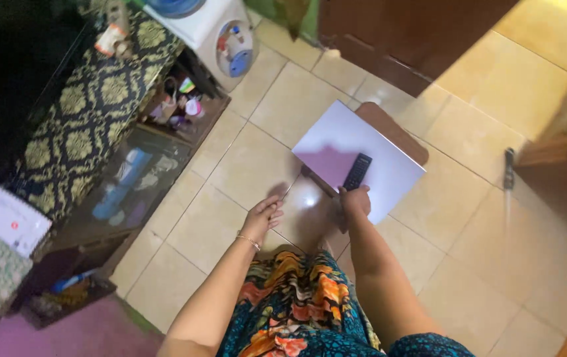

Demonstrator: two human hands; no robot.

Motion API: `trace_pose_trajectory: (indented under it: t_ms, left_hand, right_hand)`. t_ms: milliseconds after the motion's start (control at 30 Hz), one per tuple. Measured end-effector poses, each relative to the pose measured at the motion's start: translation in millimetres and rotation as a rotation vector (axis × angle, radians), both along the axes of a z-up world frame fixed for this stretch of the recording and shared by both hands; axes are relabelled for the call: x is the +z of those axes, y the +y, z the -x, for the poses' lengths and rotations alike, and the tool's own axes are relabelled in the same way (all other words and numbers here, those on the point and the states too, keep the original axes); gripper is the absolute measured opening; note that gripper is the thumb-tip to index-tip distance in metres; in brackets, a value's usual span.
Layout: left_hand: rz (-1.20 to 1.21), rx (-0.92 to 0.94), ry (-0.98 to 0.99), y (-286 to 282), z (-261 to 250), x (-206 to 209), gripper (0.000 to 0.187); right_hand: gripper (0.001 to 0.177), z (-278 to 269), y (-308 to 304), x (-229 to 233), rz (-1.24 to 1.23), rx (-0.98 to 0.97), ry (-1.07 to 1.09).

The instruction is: The person wipes a desk surface and a laptop with a cloth, then places a notebook and a remote control on the desk. They also wipe a small stool and a water dispenser, and briefly open a drawer to place a notebook inside before closing it.

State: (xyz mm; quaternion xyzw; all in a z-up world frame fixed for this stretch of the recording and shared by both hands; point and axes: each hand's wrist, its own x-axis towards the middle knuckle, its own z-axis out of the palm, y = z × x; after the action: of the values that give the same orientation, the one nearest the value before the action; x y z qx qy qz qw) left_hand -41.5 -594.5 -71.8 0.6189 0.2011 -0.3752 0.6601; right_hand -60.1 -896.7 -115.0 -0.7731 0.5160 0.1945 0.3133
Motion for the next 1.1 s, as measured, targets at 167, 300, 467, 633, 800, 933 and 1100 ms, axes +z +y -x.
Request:
trace_pose_trajectory:
  t_ms: [167, 300, 467, 633, 800, 933, 1100]
  left_hand:
    - [-0.019, 0.102, 0.02, -4, 20, -12, 0.04]
    - [-0.027, 0.177, -0.006, 1, 31, -19, 0.04]
    - [-0.037, 0.189, -0.04, 10, 43, -4, 0.042]
    - [-0.019, 0.196, -0.055, 21, 43, 5, 0.05]
    - [-0.077, 0.184, -0.516, 37, 42, 61, 0.048]
    - [-0.008, 0.37, -0.693, 99, 49, 76, 0.041]
    - [0.363, 0.617, -0.461, 202, 78, 123, 0.039]
  right_hand:
    - [0.078, -14, -6, -11, -0.027, 0.021, 0.1]
    - [0.072, -13, 0, -9, 0.002, 0.094, 0.1]
    - [0.063, 2, 23, -36, -0.095, 0.207, -0.166]
    - [0.051, 6, 103, 42, -0.381, 0.511, -0.279]
    - [0.049, 24, 188, 113, -0.498, 0.866, -0.685]
    - [0.044, 29, 237, 184, -0.592, 0.89, -0.652]
    - [0.026, 29, 282, 251, -0.724, 0.856, -0.674]
